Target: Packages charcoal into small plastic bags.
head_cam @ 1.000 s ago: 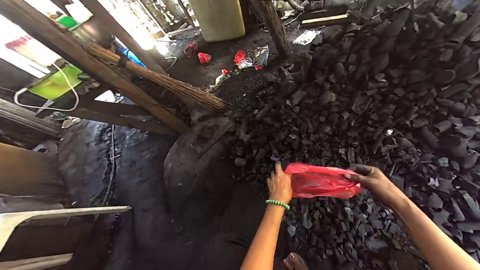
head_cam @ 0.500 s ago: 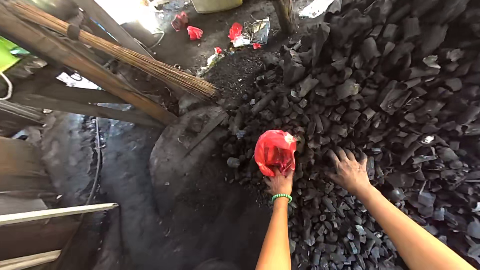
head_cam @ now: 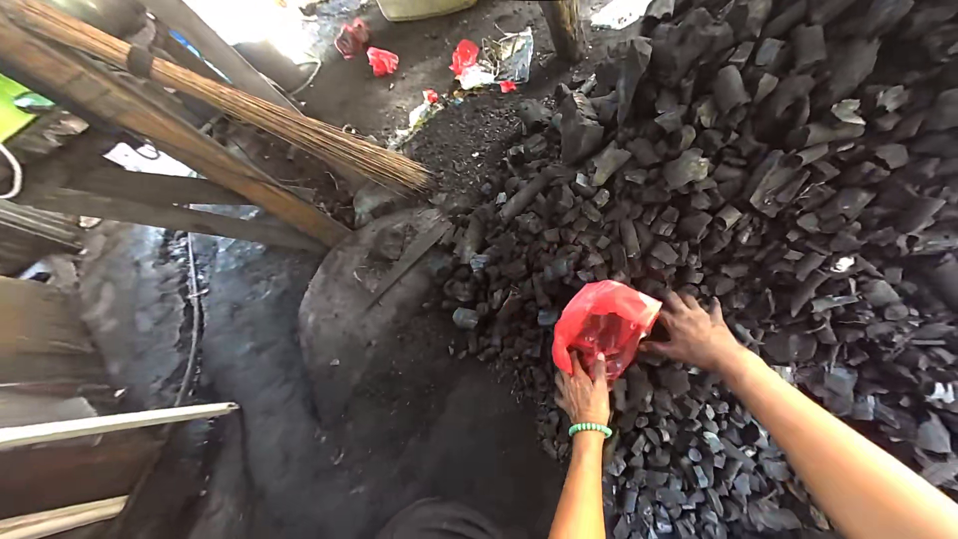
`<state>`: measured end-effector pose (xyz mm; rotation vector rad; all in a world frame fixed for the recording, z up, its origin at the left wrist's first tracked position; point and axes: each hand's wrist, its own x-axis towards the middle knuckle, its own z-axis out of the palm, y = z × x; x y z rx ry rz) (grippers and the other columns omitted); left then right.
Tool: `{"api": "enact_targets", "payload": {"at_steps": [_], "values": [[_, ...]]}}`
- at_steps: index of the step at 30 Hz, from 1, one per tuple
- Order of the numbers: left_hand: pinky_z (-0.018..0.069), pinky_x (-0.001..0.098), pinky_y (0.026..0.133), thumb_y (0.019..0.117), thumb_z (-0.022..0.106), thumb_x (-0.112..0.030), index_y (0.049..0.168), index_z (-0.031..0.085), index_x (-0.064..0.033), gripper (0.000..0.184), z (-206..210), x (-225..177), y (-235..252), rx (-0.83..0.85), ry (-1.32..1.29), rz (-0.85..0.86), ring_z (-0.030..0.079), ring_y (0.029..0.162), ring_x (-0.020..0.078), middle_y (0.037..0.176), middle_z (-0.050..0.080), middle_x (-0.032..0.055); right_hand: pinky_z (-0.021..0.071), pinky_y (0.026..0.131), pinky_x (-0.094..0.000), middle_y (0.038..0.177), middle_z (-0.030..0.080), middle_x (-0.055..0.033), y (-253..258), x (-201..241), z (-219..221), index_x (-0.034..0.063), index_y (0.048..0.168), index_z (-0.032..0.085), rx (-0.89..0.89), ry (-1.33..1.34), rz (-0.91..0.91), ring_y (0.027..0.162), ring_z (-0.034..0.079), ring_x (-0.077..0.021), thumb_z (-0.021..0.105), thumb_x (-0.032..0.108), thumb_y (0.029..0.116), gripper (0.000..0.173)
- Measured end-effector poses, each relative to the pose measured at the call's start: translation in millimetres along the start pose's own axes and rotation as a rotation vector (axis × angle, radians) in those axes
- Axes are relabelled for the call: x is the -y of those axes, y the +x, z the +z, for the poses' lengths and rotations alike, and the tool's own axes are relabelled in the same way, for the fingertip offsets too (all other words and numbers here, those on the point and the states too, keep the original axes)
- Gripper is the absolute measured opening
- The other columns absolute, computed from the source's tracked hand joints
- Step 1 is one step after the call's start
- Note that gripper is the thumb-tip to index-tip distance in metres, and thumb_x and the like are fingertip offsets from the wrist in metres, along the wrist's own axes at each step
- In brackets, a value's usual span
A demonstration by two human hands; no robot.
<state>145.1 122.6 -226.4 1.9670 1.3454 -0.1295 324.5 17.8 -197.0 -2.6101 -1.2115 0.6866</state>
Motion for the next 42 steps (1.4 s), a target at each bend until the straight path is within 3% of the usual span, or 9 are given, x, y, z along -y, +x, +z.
{"api": "enact_targets", "payload": {"at_steps": [4,9,13,17,22,26,29,34,42], "values": [[0.0058,0.0698,0.12,0.1055,0.042,-0.055,0.158,0.038,-0.0101,0.069,19.0,1.2,-9.4,0.128,0.188,0.066,0.015,0.156,0.0377,0.166,0.029,0.0169,0.0036,0.113,-0.0818,0.169,0.026,-0.0114,-28.4,4.8,45.9,0.0146,0.157,0.044,0.083,-0.042,0.007,0.158,0.009,-0.0374,0.056,0.068,0.0941,0.083],[0.0075,0.0714,0.118,0.1068,0.034,-0.057,0.15,0.053,-0.0197,0.06,28.1,5.8,-34.9,0.172,0.296,0.135,0.025,0.154,0.0345,0.157,0.048,0.0072,0.0111,0.114,-0.0788,0.148,0.054,-0.0179,-70.3,28.8,72.3,0.0134,0.143,0.059,0.083,-0.041,-0.003,0.145,0.041,-0.0432,0.052,0.047,0.1023,0.053],[0.009,0.0694,0.118,0.1042,0.04,-0.058,0.146,0.057,-0.0215,0.058,40.1,7.0,-66.1,0.19,0.312,0.184,0.022,0.154,0.0355,0.156,0.049,0.0057,0.0395,0.099,-0.0729,0.146,0.058,-0.0137,-117.8,19.3,92.7,0.0196,0.139,0.063,-0.03,-0.031,0.058,0.138,0.049,-0.0427,0.063,0.038,0.0965,0.046],[0.0007,0.0733,0.117,0.101,0.042,-0.065,0.151,0.051,-0.0236,0.065,33.1,-2.0,-91.1,0.348,0.368,0.236,0.011,0.157,0.0367,0.159,0.045,0.0029,0.0367,0.108,-0.0675,0.142,0.059,-0.0223,-149.6,9.4,79.8,0.0098,0.136,0.065,0.197,0.084,0.244,0.138,0.049,-0.0434,0.066,0.039,0.0969,0.049],[0.0015,0.0701,0.12,0.0977,0.058,-0.05,0.137,0.063,-0.0027,0.062,23.0,33.4,-89.8,-0.041,0.048,0.29,0.023,0.152,0.0461,0.155,0.043,0.0256,0.0414,0.108,-0.0641,0.139,0.058,-0.0266,-186.0,-29.2,87.7,0.0049,0.132,0.067,-0.245,0.473,0.223,0.131,0.053,-0.0452,0.07,0.048,0.0873,0.062],[0.0134,0.0745,0.116,0.1036,0.055,-0.045,0.153,0.043,-0.0012,0.067,12.3,53.9,-67.4,-0.14,-0.135,-0.229,0.015,0.152,0.0519,0.164,0.022,0.0302,0.0321,0.115,-0.0616,0.141,0.049,-0.0364,-212.8,-46.8,110.2,-0.0067,0.134,0.059,-0.757,0.756,0.859,0.136,0.044,-0.051,0.055,0.03,0.1042,0.047],[0.0144,0.0764,0.115,0.1037,0.054,-0.049,0.161,0.026,-0.0037,0.078,27.1,55.2,-63.9,-0.036,-0.165,-0.268,0.011,0.152,0.0542,0.165,0.02,0.0282,0.0295,0.117,-0.0607,0.154,0.036,-0.0367,-216.6,-48.2,132.5,-0.0002,0.15,0.046,-0.673,0.89,1.271,0.145,0.034,-0.0514,0.048,0.043,0.1071,0.061],[0.0244,0.0595,0.121,0.1018,0.054,-0.054,0.156,0.03,0.0051,0.083,56.7,21.1,-96.3,0.157,-0.026,-0.089,0.035,0.146,0.0462,0.154,0.042,0.0305,0.0201,0.121,-0.0642,0.165,0.02,-0.0321,-196.4,-19.6,137.0,0.0058,0.164,0.016,-0.507,0.978,1.103,0.151,0.021,-0.0513,0.049,0.051,0.105,0.081],[0.0326,0.0566,0.116,0.1048,0.056,-0.038,0.151,0.038,0.0071,0.067,76.4,9.8,-115.5,0.172,-0.346,-0.038,0.046,0.139,0.0421,0.148,0.048,0.0312,0.0338,0.119,-0.0499,0.159,0.037,-0.0237,-184.6,7.5,143.9,0.0075,0.16,0.031,-0.564,1.288,0.649,0.146,0.039,-0.0327,0.053,0.048,0.0975,0.078]]}}
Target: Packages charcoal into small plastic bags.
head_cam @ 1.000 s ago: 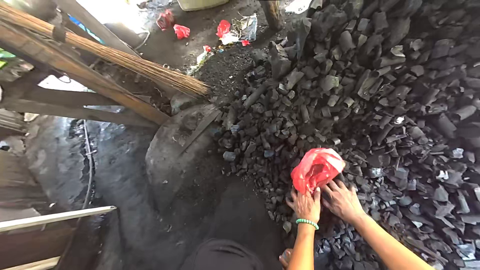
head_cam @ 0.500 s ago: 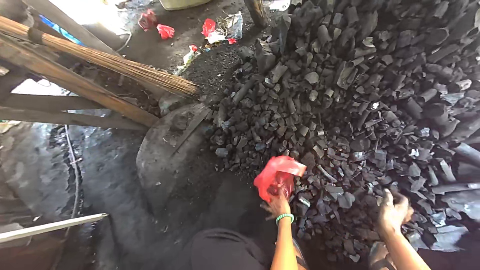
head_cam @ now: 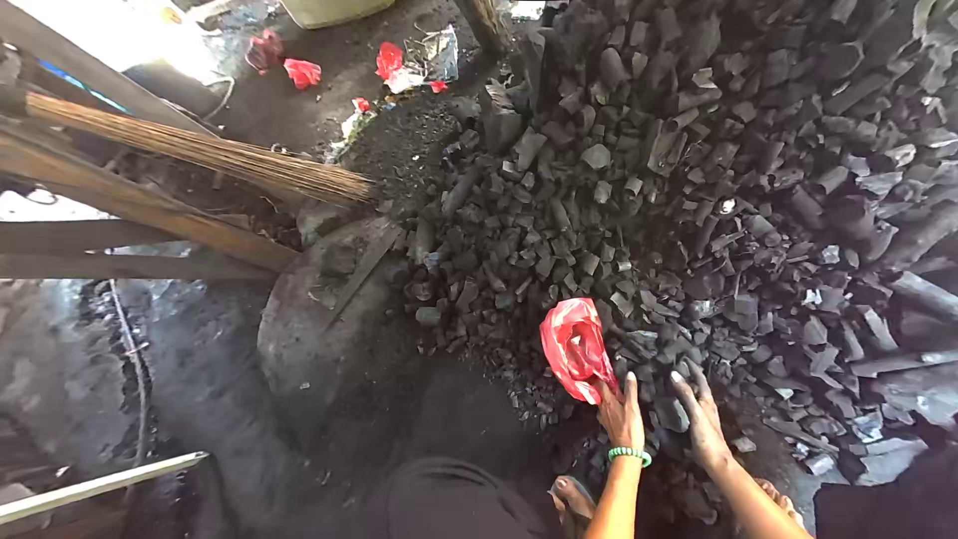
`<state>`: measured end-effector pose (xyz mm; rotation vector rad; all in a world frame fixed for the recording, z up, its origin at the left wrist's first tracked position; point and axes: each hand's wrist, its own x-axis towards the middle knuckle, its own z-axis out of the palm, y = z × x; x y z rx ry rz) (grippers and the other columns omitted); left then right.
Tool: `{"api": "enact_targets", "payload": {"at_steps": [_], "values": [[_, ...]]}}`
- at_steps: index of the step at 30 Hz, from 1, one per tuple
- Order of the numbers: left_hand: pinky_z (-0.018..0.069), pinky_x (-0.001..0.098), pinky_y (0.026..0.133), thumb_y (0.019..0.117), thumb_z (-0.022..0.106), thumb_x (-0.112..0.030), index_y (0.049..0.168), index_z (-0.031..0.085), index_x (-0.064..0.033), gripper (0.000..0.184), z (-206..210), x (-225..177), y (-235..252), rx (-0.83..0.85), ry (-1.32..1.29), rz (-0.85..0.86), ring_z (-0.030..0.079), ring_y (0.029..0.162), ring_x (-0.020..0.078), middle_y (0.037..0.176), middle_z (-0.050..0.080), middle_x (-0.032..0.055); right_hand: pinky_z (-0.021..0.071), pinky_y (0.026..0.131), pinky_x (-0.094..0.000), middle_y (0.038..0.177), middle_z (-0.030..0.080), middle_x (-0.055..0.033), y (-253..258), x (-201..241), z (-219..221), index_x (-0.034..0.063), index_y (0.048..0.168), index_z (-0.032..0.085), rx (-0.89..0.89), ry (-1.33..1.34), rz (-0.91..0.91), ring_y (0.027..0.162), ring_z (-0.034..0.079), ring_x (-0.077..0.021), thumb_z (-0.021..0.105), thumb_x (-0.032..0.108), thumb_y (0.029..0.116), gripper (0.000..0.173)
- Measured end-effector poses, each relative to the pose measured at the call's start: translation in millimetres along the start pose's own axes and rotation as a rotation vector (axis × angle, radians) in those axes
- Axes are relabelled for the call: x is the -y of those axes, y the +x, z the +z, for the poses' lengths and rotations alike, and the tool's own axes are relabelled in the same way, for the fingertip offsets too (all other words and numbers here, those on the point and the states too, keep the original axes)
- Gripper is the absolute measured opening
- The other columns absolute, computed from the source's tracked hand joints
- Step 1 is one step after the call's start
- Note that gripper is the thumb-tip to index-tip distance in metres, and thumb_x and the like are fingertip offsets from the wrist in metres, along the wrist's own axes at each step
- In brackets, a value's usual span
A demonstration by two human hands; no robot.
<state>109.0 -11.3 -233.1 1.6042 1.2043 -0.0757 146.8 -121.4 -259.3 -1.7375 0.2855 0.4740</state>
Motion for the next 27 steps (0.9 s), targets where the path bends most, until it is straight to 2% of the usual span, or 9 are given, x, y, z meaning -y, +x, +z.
{"api": "enact_targets", "payload": {"at_steps": [4,7,10,13,15,17,20,24,27], "values": [[0.0366,0.0543,0.114,0.1039,0.059,-0.035,0.146,0.047,0.0074,0.06,0.4,-5.7,-3.4,-0.005,-0.037,0.075,0.052,0.134,0.0402,0.14,0.056,0.0306,0.0358,0.118,-0.0438,0.158,0.04,-0.0216,1.2,4.0,-2.2,0.0035,0.156,0.037,0.034,0.09,0.01,0.144,0.043,-0.0275,0.05,0.044,0.1011,0.07],[0.0369,0.0574,0.112,0.0991,0.066,-0.034,0.137,0.056,0.0087,0.058,0.7,-16.8,-15.3,-0.023,0.067,0.226,0.056,0.127,0.0425,0.128,0.063,0.0302,0.0437,0.112,-0.0353,0.154,0.047,-0.0142,1.7,4.3,-2.5,0.0046,0.157,0.035,0.04,0.268,0.047,0.136,0.051,-0.0164,0.043,0.04,0.105,0.064],[0.0361,0.0614,0.112,0.0928,0.069,-0.043,0.132,0.062,0.0054,0.063,3.7,-35.3,-37.3,0.044,0.218,0.39,0.056,0.125,0.0472,0.121,0.067,0.0273,0.0539,0.094,-0.0342,0.129,0.063,-0.0102,-0.7,11.0,-1.5,0.0054,0.147,0.046,0.022,0.455,0.147,0.112,0.063,-0.0131,0.034,0.039,0.1097,0.052],[0.0264,0.0654,0.117,0.097,0.061,-0.051,0.147,0.051,-0.0027,0.071,-7.0,-68.9,-56.0,0.334,0.288,0.332,0.036,0.145,0.0466,0.143,0.057,0.0233,0.0569,0.093,-0.0389,0.127,0.065,-0.0095,6.1,-13.7,9.0,0.0072,0.147,0.045,0.018,0.766,0.089,0.112,0.065,-0.0148,0.027,0.048,0.1094,0.058],[0.0307,0.0537,0.12,0.1048,0.053,-0.04,0.155,0.041,-0.0023,0.064,-22.9,-86.8,-55.6,0.485,0.08,0.287,0.041,0.146,0.0345,0.152,0.049,0.0217,0.0556,0.093,-0.0325,0.131,0.062,-0.0069,6.3,-16.2,6.8,0.0068,0.152,0.037,0.023,0.74,0.048,0.113,0.063,-0.0096,0.02,0.041,0.111,0.056],[0.0341,0.0498,0.119,0.1089,0.043,-0.035,0.152,0.045,-0.0023,0.055,-40.7,-93.7,-42.8,0.533,-0.107,0.239,0.044,0.143,0.0286,0.154,0.047,0.0186,0.0556,0.09,-0.0304,0.122,0.062,-0.0038,-2.0,-6.3,2.0,0.0056,0.146,0.04,0.039,0.725,0.056,0.107,0.062,-0.0066,0.019,0.032,0.1117,0.049],[0.0388,0.0527,0.113,0.1101,0.043,-0.035,0.141,0.058,-0.0021,0.047,-69.3,-98.9,-9.8,0.386,-0.06,0.199,0.052,0.134,0.0307,0.143,0.057,0.0196,0.0606,0.069,-0.0352,0.09,0.07,-0.0008,-5.2,7.3,5.3,0.0123,0.123,0.055,0.136,0.932,0.088,0.08,0.069,-0.0123,0.014,0.041,0.1097,0.052],[0.0463,0.058,0.102,0.1032,0.059,-0.014,0.133,0.062,-0.0012,0.033,-86.2,-108.1,21.7,0.089,0.206,0.278,0.06,0.121,0.0407,0.132,0.062,0.0261,0.0605,0.065,-0.0363,0.089,0.071,-0.0028,-5.8,16.4,2.0,0.0138,0.123,0.058,0.223,1.009,0.097,0.076,0.07,-0.0157,0.012,0.05,0.1084,0.06],[0.0501,0.0575,0.099,0.0957,0.063,-0.003,0.142,0.055,-0.0045,0.047,-75.3,-122.1,22.5,-0.06,0.418,0.324,0.059,0.121,0.0446,0.148,0.047,0.0283,0.0593,0.065,-0.0346,0.086,0.07,-0.0024,-3.4,24.8,0.1,0.0144,0.118,0.061,0.222,1.066,0.105,0.074,0.068,-0.0136,0.016,0.055,0.1076,0.061]]}}
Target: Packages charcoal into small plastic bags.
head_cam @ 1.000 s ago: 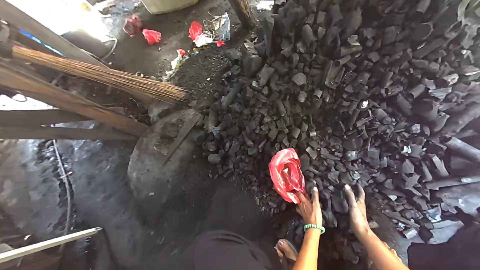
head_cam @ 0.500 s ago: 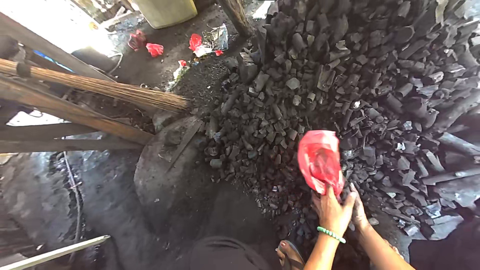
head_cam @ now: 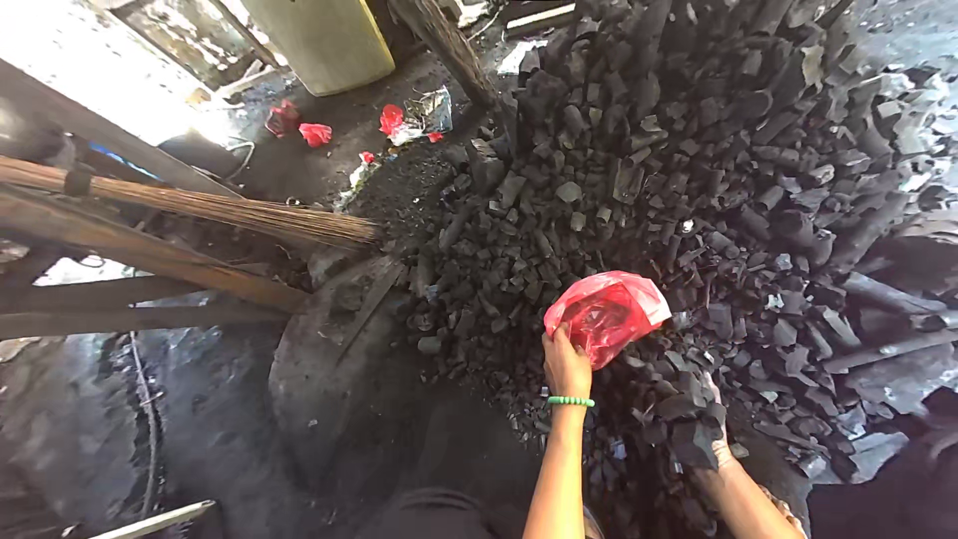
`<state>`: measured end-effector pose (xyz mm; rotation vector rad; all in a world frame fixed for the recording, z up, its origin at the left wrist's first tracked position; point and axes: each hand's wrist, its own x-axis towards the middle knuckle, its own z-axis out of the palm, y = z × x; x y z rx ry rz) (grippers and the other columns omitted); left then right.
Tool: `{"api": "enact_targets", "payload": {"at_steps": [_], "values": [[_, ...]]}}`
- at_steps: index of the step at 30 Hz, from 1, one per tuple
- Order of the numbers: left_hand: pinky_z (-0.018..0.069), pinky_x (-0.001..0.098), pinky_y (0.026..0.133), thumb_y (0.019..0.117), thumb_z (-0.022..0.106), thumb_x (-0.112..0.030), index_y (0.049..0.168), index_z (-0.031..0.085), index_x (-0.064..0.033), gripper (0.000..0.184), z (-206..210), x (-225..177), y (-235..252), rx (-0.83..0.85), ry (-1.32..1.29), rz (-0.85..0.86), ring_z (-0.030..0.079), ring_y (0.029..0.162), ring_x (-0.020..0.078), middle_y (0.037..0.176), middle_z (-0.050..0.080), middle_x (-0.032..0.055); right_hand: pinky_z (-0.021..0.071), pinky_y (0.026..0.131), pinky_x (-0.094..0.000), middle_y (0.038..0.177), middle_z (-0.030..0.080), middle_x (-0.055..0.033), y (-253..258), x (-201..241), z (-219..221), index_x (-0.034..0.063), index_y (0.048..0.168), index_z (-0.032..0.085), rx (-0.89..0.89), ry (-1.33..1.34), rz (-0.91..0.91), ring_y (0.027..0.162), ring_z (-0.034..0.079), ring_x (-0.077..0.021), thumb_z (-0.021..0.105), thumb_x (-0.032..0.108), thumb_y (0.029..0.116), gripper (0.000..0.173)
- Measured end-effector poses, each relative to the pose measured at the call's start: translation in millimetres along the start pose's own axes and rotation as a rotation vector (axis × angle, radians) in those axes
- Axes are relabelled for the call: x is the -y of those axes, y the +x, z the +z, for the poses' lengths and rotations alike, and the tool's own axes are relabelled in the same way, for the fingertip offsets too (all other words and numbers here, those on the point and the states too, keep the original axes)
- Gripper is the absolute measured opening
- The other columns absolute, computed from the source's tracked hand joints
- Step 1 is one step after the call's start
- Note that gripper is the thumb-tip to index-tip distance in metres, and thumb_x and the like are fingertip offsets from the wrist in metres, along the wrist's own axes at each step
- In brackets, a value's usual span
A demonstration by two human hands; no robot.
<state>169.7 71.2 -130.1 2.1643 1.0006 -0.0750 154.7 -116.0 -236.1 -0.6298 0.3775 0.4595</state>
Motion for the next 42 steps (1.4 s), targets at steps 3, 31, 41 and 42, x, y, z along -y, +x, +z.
{"api": "enact_targets", "payload": {"at_steps": [3,31,41,42], "values": [[0.0558,0.0547,0.091,0.0943,0.063,0.0,0.147,0.05,-0.0049,0.055,9.7,-10.0,-7.6,0.035,0.22,0.063,0.065,0.111,0.0446,0.159,0.031,0.0278,0.0607,0.072,-0.0358,0.098,0.072,-0.003,-9.3,18.8,29.4,0.0165,0.122,0.061,0.05,-0.03,-0.059,0.086,0.071,-0.0151,0.022,0.057,0.1071,0.058],[0.0382,0.0557,0.112,0.1026,0.059,-0.037,0.151,0.044,-0.0067,0.059,28.4,46.7,-46.4,-0.185,-0.595,-0.029,0.039,0.143,0.0387,0.159,0.037,0.0218,0.0447,0.107,-0.0516,0.14,0.053,-0.0312,4.4,77.7,-13.1,-0.0069,0.142,0.049,-0.56,-1.036,-0.359,0.128,0.055,-0.0385,0.043,0.022,0.1093,0.044],[0.0232,0.0487,0.122,0.1105,0.037,-0.046,0.161,0.006,0.003,0.077,106.3,86.5,-162.7,0.168,-0.583,-0.967,0.021,0.154,0.0351,0.167,0.016,0.0253,0.0104,0.118,-0.0731,0.167,0.019,-0.0272,-52.9,-9.7,-58.8,0.0122,0.161,0.032,-0.533,-1.849,0.223,0.154,0.018,-0.049,0.037,0.048,0.1091,0.063],[0.0231,0.0485,0.122,0.1107,0.036,-0.046,0.161,-0.001,0.0017,0.078,115.1,86.5,-156.5,0.146,-0.595,-0.968,0.02,0.155,0.0359,0.167,0.014,0.0261,0.0082,0.118,-0.0738,0.168,0.015,-0.0257,-56.8,-17.7,-56.2,0.0126,0.163,0.029,-0.494,-1.876,0.22,0.154,0.016,-0.0491,0.036,0.048,0.1091,0.065]]}}
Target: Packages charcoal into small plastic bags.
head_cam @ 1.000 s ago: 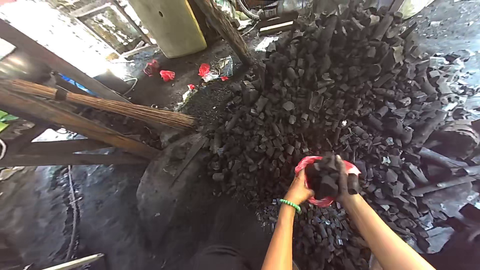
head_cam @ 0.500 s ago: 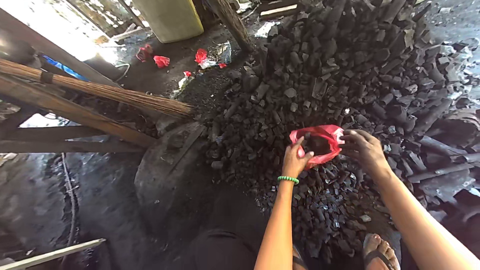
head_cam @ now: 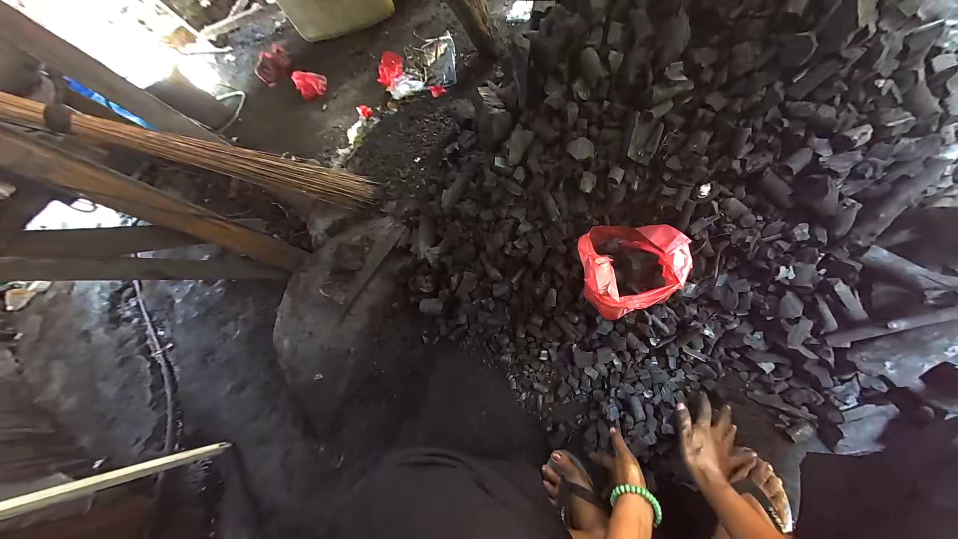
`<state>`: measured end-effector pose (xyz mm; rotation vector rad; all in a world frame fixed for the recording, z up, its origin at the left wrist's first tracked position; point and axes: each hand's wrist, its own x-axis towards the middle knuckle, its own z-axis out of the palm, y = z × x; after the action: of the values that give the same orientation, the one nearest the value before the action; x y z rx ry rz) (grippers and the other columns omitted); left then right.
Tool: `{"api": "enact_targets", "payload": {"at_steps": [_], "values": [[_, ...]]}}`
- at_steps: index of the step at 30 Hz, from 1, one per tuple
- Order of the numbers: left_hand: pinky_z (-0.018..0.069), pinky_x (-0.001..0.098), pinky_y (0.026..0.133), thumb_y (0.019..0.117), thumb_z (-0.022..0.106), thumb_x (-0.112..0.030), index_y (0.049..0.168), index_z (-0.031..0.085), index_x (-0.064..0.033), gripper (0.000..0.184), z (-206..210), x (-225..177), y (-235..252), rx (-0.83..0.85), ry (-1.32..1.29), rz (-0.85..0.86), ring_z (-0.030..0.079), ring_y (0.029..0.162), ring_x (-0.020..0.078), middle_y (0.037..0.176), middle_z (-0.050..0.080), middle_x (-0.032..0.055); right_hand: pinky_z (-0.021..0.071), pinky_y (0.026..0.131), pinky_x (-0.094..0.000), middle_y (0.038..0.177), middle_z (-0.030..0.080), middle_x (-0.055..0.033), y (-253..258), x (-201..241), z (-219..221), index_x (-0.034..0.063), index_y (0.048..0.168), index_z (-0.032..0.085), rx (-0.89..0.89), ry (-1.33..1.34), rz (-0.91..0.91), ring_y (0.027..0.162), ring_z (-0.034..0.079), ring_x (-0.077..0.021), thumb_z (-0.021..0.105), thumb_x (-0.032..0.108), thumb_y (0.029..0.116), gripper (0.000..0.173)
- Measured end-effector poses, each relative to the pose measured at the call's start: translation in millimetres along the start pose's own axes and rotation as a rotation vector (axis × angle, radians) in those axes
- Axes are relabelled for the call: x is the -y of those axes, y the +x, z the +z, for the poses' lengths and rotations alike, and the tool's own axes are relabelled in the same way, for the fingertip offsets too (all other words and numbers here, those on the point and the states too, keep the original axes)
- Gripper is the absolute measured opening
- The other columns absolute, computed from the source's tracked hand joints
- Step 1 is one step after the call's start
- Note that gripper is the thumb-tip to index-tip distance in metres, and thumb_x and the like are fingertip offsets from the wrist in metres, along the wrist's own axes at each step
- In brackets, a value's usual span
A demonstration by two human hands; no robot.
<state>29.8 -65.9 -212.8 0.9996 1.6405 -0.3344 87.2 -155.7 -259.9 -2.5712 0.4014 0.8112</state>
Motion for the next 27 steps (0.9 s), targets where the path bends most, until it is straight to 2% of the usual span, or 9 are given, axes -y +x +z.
{"api": "enact_targets", "payload": {"at_steps": [2,6,10,12,15,18,21,24,27], "values": [[0.0272,0.0512,0.12,0.1095,0.041,-0.046,0.16,-0.005,0.002,0.083,21.9,-7.2,10.0,-0.078,-0.138,-0.017,0.023,0.152,0.0418,0.164,0.015,0.0315,0.0112,0.117,-0.0746,0.17,0.011,-0.0216,-7.0,10.2,12.1,0.0165,0.164,0.026,0.021,0.018,-0.026,0.154,0.015,-0.0497,0.035,0.049,0.1089,0.064],[0.0261,0.0543,0.12,0.1092,0.043,-0.045,0.161,0.005,0.0003,0.079,40.0,-30.3,3.2,-0.058,-0.258,-0.027,0.022,0.152,0.0415,0.165,0.017,0.0288,0.0344,0.106,-0.0714,0.169,0.02,-0.0195,-4.6,36.2,8.0,0.0284,0.156,0.045,0.083,0.2,-0.047,0.146,0.031,-0.0538,0.036,0.051,0.1082,0.054],[0.0284,0.0631,0.116,0.1087,0.043,-0.047,0.161,0.015,-0.0024,0.074,44.1,-55.6,8.8,-0.008,-0.309,0.067,0.027,0.149,0.0448,0.162,0.024,0.0301,0.0328,0.115,-0.0603,0.154,0.037,-0.0325,21.9,43.0,2.2,0.0111,0.147,0.056,0.105,0.596,-0.166,0.141,0.038,-0.0497,0.048,0.041,0.1064,0.051],[0.0302,0.0708,0.11,0.1082,0.041,-0.05,0.162,0.019,-0.0091,0.071,40.0,-69.3,12.5,0.086,-0.309,0.12,0.028,0.148,0.0447,0.163,0.026,0.0259,0.0317,0.117,-0.057,0.154,0.04,-0.0305,33.2,40.7,2.9,0.0084,0.147,0.055,0.159,0.825,-0.176,0.142,0.038,-0.0449,0.051,0.042,0.1028,0.055],[0.0316,0.0789,0.102,0.1048,0.04,-0.059,0.159,0.034,-0.017,0.069,30.6,-89.3,10.6,0.258,-0.212,0.154,0.032,0.146,0.0437,0.162,0.031,0.019,0.0409,0.112,-0.0507,0.151,0.045,-0.0236,37.7,38.6,2.0,0.0079,0.147,0.052,0.25,1.015,-0.132,0.138,0.046,-0.0344,0.055,0.044,0.1011,0.059],[0.0369,0.0734,0.102,0.1052,0.05,-0.049,0.155,0.038,-0.0108,0.064,32.7,-88.4,16.9,0.267,-0.008,0.303,0.039,0.141,0.0448,0.156,0.038,0.0248,0.0454,0.107,-0.0506,0.149,0.045,-0.0273,37.0,43.1,0.5,0.0036,0.151,0.044,0.277,1.058,-0.071,0.133,0.049,-0.0366,0.061,0.038,0.1016,0.063],[0.038,0.062,0.108,0.1061,0.052,-0.043,0.152,0.043,-0.0072,0.059,32.5,-87.8,6.3,0.273,0.018,0.467,0.043,0.14,0.0382,0.152,0.046,0.0232,0.0494,0.102,-0.0488,0.147,0.047,-0.0275,32.3,49.4,-8.9,0.0032,0.152,0.043,0.227,1.115,-0.095,0.128,0.054,-0.0351,0.063,0.036,0.0996,0.065],[0.0409,0.0543,0.108,0.1037,0.058,-0.036,0.146,0.051,-0.0045,0.053,30.9,-95.9,-22.8,0.287,-0.061,0.664,0.05,0.132,0.0353,0.142,0.053,0.0245,0.0567,0.084,-0.0367,0.132,0.057,-0.0154,19.3,60.3,-36.2,0.0036,0.148,0.046,0.155,1.207,-0.274,0.105,0.064,-0.0187,0.06,0.038,0.0942,0.065],[0.0427,0.0467,0.107,0.0982,0.061,-0.037,0.142,0.055,-0.0025,0.056,29.4,-115.4,-66.1,0.304,-0.129,0.963,0.052,0.127,0.0295,0.137,0.055,0.021,0.0582,0.085,-0.0306,0.127,0.064,-0.0014,11.0,83.0,-80.9,0.0101,0.143,0.052,0.078,1.342,-0.552,0.103,0.065,-0.0085,0.065,0.051,0.0875,0.07]]}}
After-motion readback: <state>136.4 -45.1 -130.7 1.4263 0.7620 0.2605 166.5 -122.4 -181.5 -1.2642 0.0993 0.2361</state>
